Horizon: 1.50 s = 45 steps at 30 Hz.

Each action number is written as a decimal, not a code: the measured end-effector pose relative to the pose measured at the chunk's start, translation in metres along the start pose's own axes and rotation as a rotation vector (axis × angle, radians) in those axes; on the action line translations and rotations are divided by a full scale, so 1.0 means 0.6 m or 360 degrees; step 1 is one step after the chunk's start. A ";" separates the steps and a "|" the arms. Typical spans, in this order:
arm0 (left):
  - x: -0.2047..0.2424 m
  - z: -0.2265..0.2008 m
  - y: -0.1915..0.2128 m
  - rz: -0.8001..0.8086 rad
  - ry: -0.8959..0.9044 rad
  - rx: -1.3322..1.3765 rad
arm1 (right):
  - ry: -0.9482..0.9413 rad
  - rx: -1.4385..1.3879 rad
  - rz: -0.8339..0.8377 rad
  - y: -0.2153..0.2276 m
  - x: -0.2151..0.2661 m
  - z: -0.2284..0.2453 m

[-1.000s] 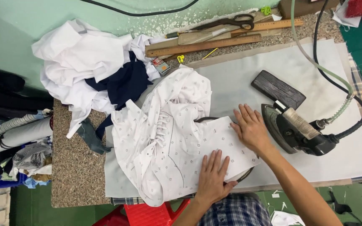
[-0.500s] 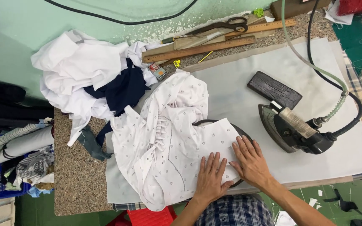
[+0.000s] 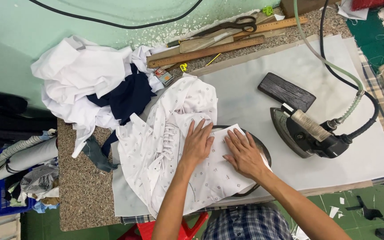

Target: The person irons a white patterned shirt on a table using a steam iron. They repeatedly smooth the fabric, reposition the shirt, and use a small wooden block to press specific areas while ironing.

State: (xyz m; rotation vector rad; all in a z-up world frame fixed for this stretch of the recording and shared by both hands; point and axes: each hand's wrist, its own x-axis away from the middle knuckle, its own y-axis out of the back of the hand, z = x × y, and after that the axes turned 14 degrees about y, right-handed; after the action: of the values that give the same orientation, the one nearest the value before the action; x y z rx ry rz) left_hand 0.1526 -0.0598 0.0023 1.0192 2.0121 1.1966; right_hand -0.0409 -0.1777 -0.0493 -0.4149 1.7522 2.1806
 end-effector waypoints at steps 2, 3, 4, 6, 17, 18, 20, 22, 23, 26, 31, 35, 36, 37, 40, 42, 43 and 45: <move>-0.007 0.033 -0.014 0.0028 0.0007 -0.0082 | 0.0007 -0.0010 0.0082 -0.012 -0.019 -0.006; -0.012 0.051 -0.020 0.0054 0.0011 -0.0167 | 0.0015 -0.0020 0.0160 -0.019 -0.030 -0.010; -0.005 0.075 -0.032 0.0053 0.0011 -0.0167 | 0.0015 -0.0020 0.0159 -0.018 -0.030 -0.013; 0.008 0.126 -0.051 -0.0039 0.0197 -0.0409 | -0.0120 -0.0039 0.0330 -0.019 -0.032 -0.015; 0.042 0.066 -0.003 -0.0364 0.0217 -0.0103 | -0.0179 0.0210 0.0114 0.049 0.010 -0.043; 0.047 0.043 0.015 -0.0516 0.0219 -0.0038 | -0.0163 0.0357 -0.0084 0.069 0.026 -0.057; 0.081 -0.019 0.028 -0.0304 0.0317 -0.0095 | -0.0180 0.0610 -0.0115 0.186 0.049 -0.081; 0.098 -0.072 0.036 -0.0116 0.0392 -0.0159 | -0.0197 0.0880 -0.0172 0.249 0.087 -0.118; 0.116 -0.099 0.032 0.0040 0.0334 -0.0206 | -0.0356 0.0975 0.0218 0.256 0.125 -0.136; 0.143 -0.145 0.011 0.0165 0.0198 -0.0230 | -0.0374 0.1171 0.0554 0.271 0.181 -0.161; 0.146 -0.171 -0.039 0.0137 0.0220 -0.0208 | -0.0221 0.0865 0.0399 0.250 0.222 -0.207; 0.142 -0.168 -0.067 0.0170 0.0271 -0.0253 | -0.0579 0.0528 0.1058 0.269 0.155 -0.257; 0.141 -0.169 -0.068 0.0144 0.0258 -0.0263 | -0.0743 0.0224 0.1145 0.295 0.104 -0.258; 0.143 -0.175 -0.073 0.0136 0.0274 -0.0248 | -0.0727 0.0235 0.1157 0.290 0.080 -0.270; 0.149 -0.203 -0.104 0.0104 0.0288 -0.0285 | -0.1219 -0.0671 0.0878 0.292 0.010 -0.285; 0.153 -0.241 -0.141 -0.0085 0.0138 -0.0561 | -0.1568 -0.1138 0.0857 0.319 -0.028 -0.265; 0.161 -0.264 -0.141 -0.0085 0.0146 -0.0558 | -0.1565 -0.1134 0.0865 0.317 -0.028 -0.263; 0.175 -0.306 -0.138 0.0711 -0.0269 -0.0215 | -0.1662 -0.1071 0.0784 0.314 -0.029 -0.254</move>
State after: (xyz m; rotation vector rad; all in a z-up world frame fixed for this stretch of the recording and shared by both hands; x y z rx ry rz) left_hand -0.0732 -0.0808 -0.0031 1.4959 1.5959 1.3941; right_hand -0.0986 -0.3660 0.0930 0.9669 0.5598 2.5012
